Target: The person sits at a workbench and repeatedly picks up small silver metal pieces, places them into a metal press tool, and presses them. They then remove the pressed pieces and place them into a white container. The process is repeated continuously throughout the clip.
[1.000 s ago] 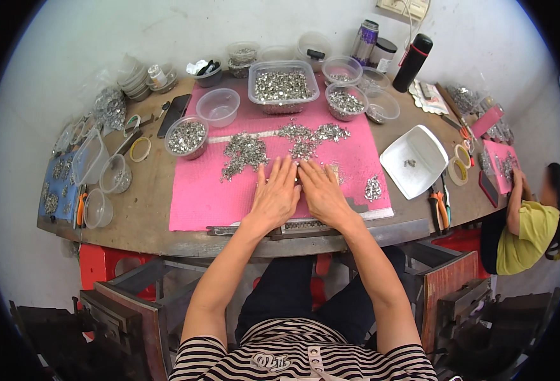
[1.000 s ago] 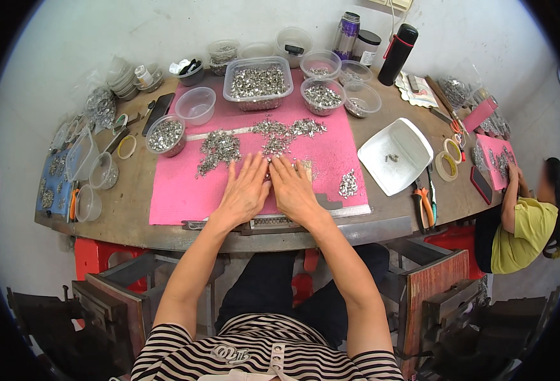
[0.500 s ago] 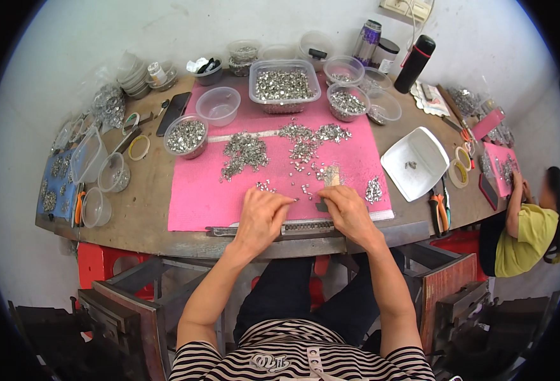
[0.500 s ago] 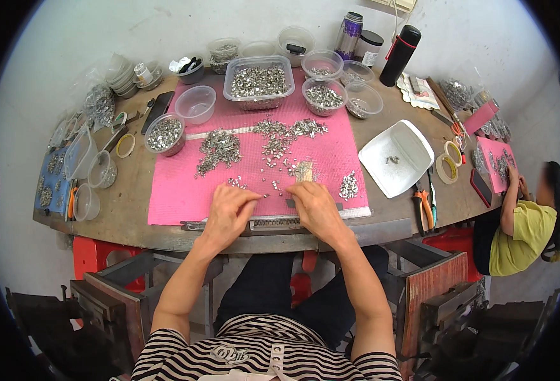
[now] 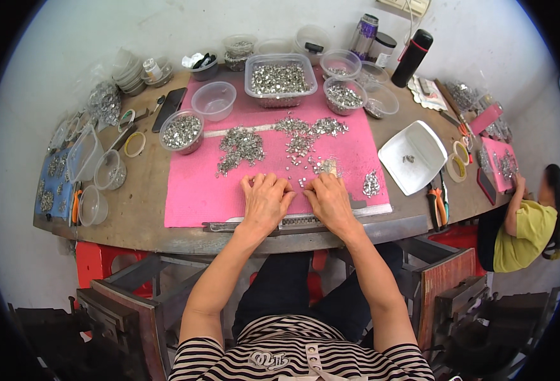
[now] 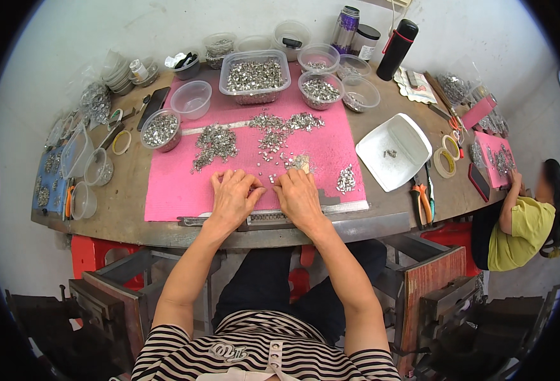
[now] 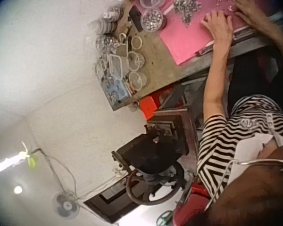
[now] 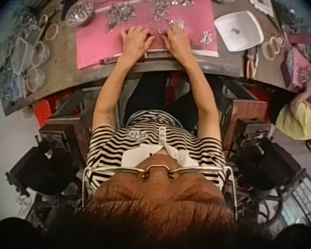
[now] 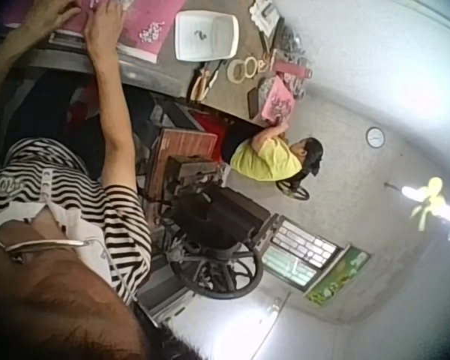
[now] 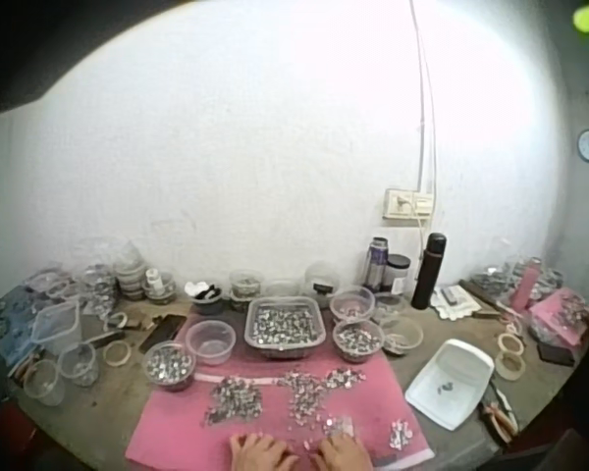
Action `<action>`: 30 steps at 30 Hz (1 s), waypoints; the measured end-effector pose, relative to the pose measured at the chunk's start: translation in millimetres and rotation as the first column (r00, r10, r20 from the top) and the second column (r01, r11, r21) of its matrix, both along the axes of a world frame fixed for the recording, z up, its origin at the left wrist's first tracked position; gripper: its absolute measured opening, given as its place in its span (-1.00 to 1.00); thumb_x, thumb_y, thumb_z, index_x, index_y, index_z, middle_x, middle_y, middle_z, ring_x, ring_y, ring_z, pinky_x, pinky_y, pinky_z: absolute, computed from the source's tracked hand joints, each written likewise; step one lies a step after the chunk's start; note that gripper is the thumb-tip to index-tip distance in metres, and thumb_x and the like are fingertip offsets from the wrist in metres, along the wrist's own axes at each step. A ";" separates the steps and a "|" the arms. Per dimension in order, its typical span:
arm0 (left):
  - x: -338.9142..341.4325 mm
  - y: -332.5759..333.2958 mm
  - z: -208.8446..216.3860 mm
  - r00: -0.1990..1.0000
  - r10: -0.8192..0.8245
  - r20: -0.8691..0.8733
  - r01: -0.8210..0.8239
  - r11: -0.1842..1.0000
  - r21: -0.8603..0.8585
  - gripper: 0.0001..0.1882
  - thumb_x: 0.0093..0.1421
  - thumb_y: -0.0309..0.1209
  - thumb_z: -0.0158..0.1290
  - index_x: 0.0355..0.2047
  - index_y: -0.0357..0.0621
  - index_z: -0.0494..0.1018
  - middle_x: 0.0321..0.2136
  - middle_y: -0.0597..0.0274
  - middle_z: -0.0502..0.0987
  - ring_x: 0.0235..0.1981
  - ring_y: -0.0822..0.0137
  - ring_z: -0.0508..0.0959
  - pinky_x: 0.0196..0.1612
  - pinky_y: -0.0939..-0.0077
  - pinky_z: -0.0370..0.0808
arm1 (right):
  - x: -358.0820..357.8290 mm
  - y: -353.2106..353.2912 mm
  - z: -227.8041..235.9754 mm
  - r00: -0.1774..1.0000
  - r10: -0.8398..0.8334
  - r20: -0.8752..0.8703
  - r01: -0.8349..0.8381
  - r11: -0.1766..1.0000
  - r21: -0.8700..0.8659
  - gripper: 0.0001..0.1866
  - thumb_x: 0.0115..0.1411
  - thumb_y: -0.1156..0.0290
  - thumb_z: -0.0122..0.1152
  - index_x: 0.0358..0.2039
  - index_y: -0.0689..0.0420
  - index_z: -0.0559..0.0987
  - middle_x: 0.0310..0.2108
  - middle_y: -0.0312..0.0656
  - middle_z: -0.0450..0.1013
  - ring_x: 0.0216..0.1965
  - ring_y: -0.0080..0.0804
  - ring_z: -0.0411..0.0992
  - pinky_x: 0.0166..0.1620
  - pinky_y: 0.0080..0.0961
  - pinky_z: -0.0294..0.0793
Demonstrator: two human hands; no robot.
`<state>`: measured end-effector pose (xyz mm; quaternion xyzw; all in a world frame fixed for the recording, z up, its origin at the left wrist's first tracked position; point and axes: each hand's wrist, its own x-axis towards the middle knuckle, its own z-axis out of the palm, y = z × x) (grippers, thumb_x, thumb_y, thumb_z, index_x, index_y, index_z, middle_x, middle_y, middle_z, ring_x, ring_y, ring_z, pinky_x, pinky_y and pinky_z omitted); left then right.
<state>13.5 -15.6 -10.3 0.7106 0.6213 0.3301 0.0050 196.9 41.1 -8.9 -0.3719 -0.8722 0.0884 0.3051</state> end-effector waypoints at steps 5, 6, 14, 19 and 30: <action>-8.8 -7.8 -1.7 1.000 -0.006 -0.023 0.007 1.000 0.015 -0.89 0.20 -0.34 0.24 -0.37 -0.08 0.59 -0.38 0.29 0.53 -0.23 0.18 0.46 0.14 0.00 0.17 | 26.3 -25.0 18.7 0.987 0.093 -0.132 -0.115 0.977 -0.177 -0.92 0.18 0.51 0.33 -0.34 0.17 0.58 -0.36 -0.18 0.45 -0.23 -0.19 0.44 -0.10 -0.27 0.30; -8.0 -8.1 -0.8 1.000 0.000 -0.012 0.001 1.000 0.006 -0.90 0.20 -0.35 0.24 -0.37 -0.07 0.59 -0.39 0.30 0.53 -0.23 0.19 0.47 0.14 0.00 0.17 | 30.5 -30.8 19.7 0.983 0.099 -0.151 -0.130 0.969 -0.211 -0.93 0.19 0.52 0.32 -0.34 0.17 0.58 -0.36 -0.19 0.45 -0.24 -0.19 0.44 -0.10 -0.28 0.30; -7.0 -4.9 4.4 1.000 0.018 -0.017 -0.018 1.000 0.014 -0.92 0.19 -0.35 0.26 -0.39 -0.05 0.63 -0.44 0.33 0.53 -0.25 0.23 0.48 0.17 -0.03 0.15 | 30.8 -50.8 11.2 0.977 0.092 -0.191 -0.116 0.986 -0.119 -0.92 0.15 0.52 0.38 -0.34 0.14 0.63 -0.37 -0.25 0.43 -0.26 -0.27 0.42 -0.12 -0.32 0.29; -9.5 -5.2 3.6 0.999 0.009 -0.046 -0.009 1.000 -0.006 -0.94 0.15 -0.36 0.26 -0.36 -0.01 0.64 -0.38 0.29 0.52 -0.16 0.20 0.48 0.18 -0.08 0.16 | 32.3 -48.0 15.3 0.975 0.131 -0.179 -0.157 0.978 -0.140 -0.92 0.14 0.52 0.39 -0.34 0.13 0.65 -0.38 -0.25 0.43 -0.26 -0.27 0.43 -0.12 -0.33 0.29; -11.5 -19.0 8.3 0.999 -0.021 0.046 0.017 0.997 0.079 -0.91 0.16 -0.41 0.27 -0.31 -0.08 0.62 -0.39 0.35 0.54 -0.22 0.25 0.49 0.16 0.04 0.17 | -7.3 -9.4 10.1 0.988 0.125 -0.087 -0.135 0.983 -0.121 -0.91 0.19 0.47 0.32 -0.27 0.12 0.67 -0.38 -0.17 0.43 -0.28 -0.19 0.44 -0.11 -0.27 0.31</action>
